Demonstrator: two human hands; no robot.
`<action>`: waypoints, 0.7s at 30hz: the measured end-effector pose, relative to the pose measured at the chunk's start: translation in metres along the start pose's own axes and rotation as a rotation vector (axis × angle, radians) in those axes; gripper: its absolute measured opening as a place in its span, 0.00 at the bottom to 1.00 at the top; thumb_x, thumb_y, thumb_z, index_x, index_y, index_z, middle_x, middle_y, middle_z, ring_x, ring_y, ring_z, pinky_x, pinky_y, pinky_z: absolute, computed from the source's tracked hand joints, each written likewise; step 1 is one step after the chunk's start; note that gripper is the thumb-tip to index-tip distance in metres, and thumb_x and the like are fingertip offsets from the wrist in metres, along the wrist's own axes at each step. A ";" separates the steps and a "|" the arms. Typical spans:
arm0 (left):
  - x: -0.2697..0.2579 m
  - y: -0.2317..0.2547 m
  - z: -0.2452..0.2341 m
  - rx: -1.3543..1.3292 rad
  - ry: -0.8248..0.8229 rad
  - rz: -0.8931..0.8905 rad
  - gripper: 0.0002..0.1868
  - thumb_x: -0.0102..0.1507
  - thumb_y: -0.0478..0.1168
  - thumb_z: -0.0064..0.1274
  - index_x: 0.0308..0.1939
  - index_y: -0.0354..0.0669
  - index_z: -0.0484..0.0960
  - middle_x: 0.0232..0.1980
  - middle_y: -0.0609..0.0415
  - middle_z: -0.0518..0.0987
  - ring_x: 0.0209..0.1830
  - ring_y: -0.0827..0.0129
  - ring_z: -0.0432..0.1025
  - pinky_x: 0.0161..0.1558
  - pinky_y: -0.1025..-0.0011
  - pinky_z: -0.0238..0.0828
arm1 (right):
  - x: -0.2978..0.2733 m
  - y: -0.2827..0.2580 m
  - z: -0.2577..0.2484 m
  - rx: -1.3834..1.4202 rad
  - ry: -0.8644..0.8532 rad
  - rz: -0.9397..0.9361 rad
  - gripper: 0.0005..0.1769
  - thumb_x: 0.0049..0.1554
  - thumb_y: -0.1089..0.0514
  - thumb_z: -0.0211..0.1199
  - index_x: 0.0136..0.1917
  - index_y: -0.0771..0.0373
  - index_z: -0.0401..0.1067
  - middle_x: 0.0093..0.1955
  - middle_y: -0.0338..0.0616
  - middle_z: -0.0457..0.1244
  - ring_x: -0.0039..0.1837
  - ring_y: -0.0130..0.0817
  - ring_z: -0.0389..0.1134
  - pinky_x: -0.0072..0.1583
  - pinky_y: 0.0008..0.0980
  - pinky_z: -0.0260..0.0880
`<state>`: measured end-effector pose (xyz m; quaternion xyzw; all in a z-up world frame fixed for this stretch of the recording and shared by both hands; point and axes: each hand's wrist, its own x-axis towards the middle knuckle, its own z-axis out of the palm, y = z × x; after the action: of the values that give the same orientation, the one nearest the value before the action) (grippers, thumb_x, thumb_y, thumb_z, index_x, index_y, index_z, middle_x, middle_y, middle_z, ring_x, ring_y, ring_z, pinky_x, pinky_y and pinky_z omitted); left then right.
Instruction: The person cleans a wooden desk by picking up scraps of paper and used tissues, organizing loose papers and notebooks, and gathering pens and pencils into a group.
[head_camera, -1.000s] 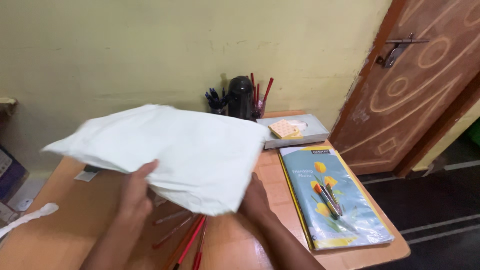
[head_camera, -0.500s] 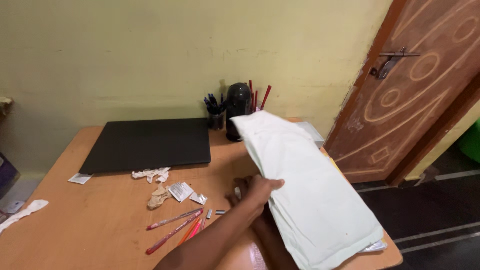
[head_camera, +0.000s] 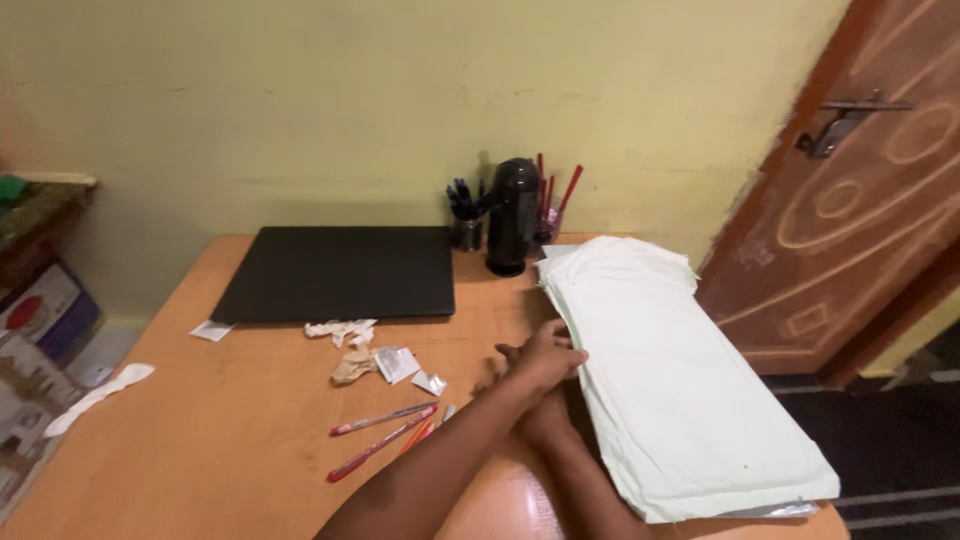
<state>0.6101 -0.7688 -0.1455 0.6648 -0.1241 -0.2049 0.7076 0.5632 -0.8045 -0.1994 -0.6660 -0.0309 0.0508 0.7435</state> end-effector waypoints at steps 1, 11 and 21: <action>-0.008 -0.002 -0.010 -0.136 -0.015 0.061 0.34 0.60 0.31 0.57 0.69 0.42 0.65 0.56 0.47 0.78 0.50 0.61 0.73 0.52 0.65 0.75 | -0.003 -0.010 0.002 -0.304 0.087 -0.134 0.26 0.59 0.50 0.53 0.70 0.53 0.59 0.75 0.40 0.56 0.72 0.38 0.62 0.67 0.36 0.66; -0.140 0.027 -0.162 0.138 0.127 0.040 0.21 0.63 0.35 0.54 0.61 0.43 0.78 0.54 0.60 0.79 0.42 0.71 0.72 0.38 0.67 0.70 | -0.021 -0.057 0.015 -0.185 0.289 -0.187 0.14 0.54 0.64 0.69 0.54 0.64 0.73 0.47 0.40 0.69 0.47 0.28 0.68 0.49 0.30 0.67; -0.123 0.008 -0.143 0.338 0.203 0.319 0.13 0.63 0.45 0.64 0.41 0.39 0.81 0.36 0.52 0.82 0.34 0.73 0.72 0.35 0.73 0.72 | -0.005 -0.027 0.003 0.236 0.218 -0.227 0.07 0.56 0.65 0.65 0.49 0.64 0.72 0.48 0.41 0.69 0.48 0.26 0.71 0.49 0.26 0.74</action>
<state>0.5667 -0.5852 -0.1380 0.7630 -0.1883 0.0008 0.6184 0.5587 -0.8049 -0.1726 -0.5682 -0.0188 -0.1025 0.8162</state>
